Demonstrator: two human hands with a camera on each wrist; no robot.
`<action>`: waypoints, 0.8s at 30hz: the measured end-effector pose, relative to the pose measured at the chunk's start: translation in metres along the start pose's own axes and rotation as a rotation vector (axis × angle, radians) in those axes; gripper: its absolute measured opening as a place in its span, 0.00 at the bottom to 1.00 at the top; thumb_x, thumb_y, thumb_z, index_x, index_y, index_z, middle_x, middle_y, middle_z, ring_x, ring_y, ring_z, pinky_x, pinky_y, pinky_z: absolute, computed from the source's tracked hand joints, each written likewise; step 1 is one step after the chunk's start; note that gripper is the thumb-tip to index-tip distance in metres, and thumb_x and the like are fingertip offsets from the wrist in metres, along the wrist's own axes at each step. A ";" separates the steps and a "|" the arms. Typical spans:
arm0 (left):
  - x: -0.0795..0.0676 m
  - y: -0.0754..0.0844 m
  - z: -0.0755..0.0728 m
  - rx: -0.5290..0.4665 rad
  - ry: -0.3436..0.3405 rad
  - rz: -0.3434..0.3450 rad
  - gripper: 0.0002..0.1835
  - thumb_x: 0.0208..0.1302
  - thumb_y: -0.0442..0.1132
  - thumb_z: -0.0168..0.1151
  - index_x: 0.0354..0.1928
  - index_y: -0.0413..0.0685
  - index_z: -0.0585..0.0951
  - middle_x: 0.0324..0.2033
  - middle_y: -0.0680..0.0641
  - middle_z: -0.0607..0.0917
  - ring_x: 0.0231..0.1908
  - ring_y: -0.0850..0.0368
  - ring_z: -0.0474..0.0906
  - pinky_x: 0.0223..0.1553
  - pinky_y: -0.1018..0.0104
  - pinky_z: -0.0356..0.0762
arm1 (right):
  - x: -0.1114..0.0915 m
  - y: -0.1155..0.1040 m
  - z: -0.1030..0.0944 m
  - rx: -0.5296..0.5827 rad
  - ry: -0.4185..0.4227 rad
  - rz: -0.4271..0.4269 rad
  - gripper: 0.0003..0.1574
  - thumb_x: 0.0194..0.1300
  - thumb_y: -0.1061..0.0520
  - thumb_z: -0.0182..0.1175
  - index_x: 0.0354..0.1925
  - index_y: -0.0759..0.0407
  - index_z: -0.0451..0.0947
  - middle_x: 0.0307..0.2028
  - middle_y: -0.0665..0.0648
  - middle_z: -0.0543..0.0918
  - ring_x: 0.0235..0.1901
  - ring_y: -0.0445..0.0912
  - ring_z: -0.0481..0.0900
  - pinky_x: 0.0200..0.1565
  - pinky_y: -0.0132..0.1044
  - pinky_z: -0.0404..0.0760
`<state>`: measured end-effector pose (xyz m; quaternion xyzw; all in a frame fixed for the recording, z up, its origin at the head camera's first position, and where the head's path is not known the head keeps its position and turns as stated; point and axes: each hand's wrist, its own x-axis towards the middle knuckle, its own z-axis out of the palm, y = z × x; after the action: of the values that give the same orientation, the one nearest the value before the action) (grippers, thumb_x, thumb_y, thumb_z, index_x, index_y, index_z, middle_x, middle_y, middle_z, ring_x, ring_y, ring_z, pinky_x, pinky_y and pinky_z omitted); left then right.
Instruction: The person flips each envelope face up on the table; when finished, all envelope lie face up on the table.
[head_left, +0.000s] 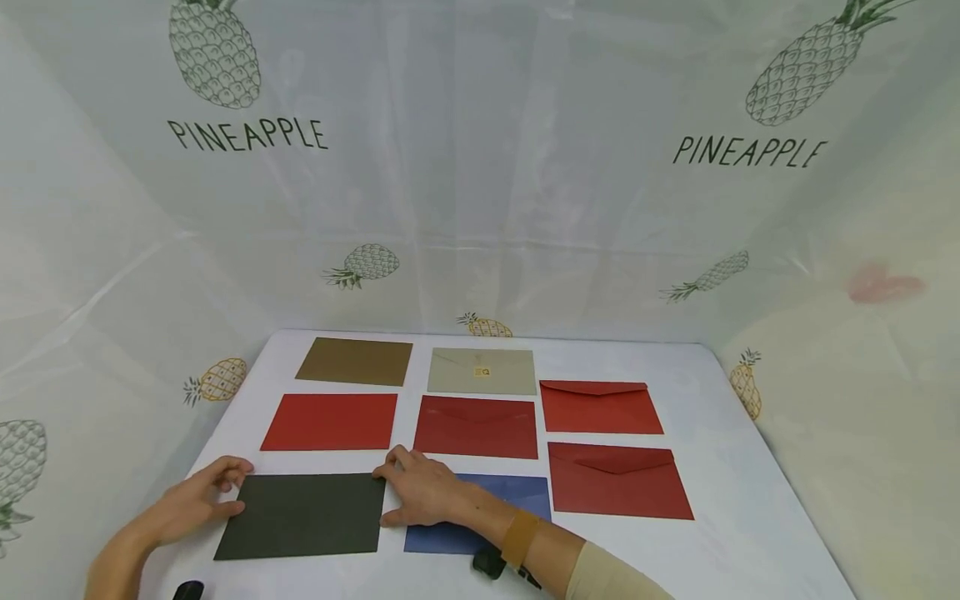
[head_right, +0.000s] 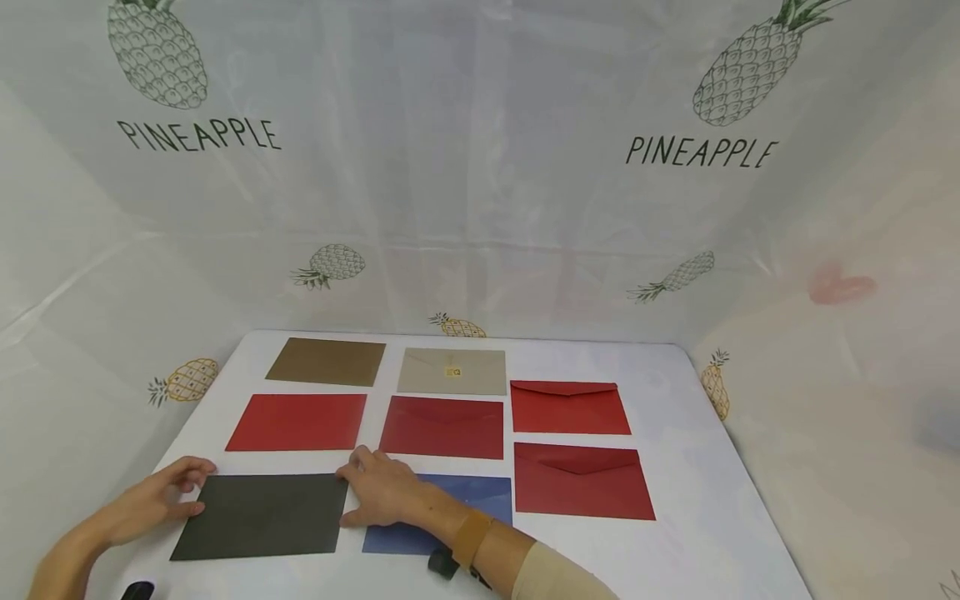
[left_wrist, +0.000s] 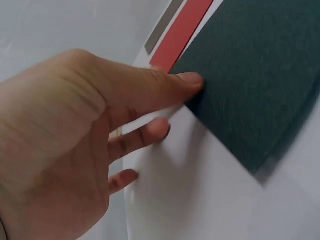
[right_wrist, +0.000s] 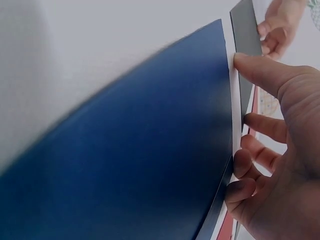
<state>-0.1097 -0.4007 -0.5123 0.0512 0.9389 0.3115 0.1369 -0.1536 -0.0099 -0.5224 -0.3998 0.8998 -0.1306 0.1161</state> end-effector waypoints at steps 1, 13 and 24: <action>-0.002 -0.001 0.000 -0.023 0.008 0.024 0.26 0.60 0.43 0.72 0.58 0.46 0.75 0.43 0.51 0.76 0.41 0.66 0.69 0.40 0.66 0.67 | 0.000 0.000 0.000 -0.002 0.000 -0.002 0.41 0.60 0.33 0.68 0.69 0.37 0.70 0.59 0.44 0.68 0.46 0.35 0.69 0.35 0.25 0.70; -0.013 -0.011 -0.006 -0.118 0.029 0.138 0.24 0.64 0.33 0.67 0.62 0.48 0.78 0.49 0.48 0.81 0.44 0.64 0.74 0.42 0.72 0.73 | 0.001 0.001 0.000 -0.008 0.003 -0.009 0.41 0.61 0.33 0.67 0.69 0.37 0.69 0.59 0.44 0.67 0.45 0.35 0.69 0.34 0.25 0.70; -0.017 -0.013 -0.008 -0.106 0.004 0.070 0.23 0.66 0.39 0.65 0.63 0.47 0.80 0.52 0.46 0.84 0.45 0.72 0.74 0.43 0.71 0.75 | -0.001 0.004 -0.003 0.018 -0.028 -0.022 0.42 0.60 0.33 0.68 0.70 0.36 0.69 0.59 0.43 0.67 0.48 0.34 0.70 0.33 0.25 0.69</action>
<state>-0.0956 -0.4189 -0.5108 0.0759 0.9191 0.3653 0.1268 -0.1568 -0.0065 -0.5209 -0.4103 0.8925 -0.1342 0.1308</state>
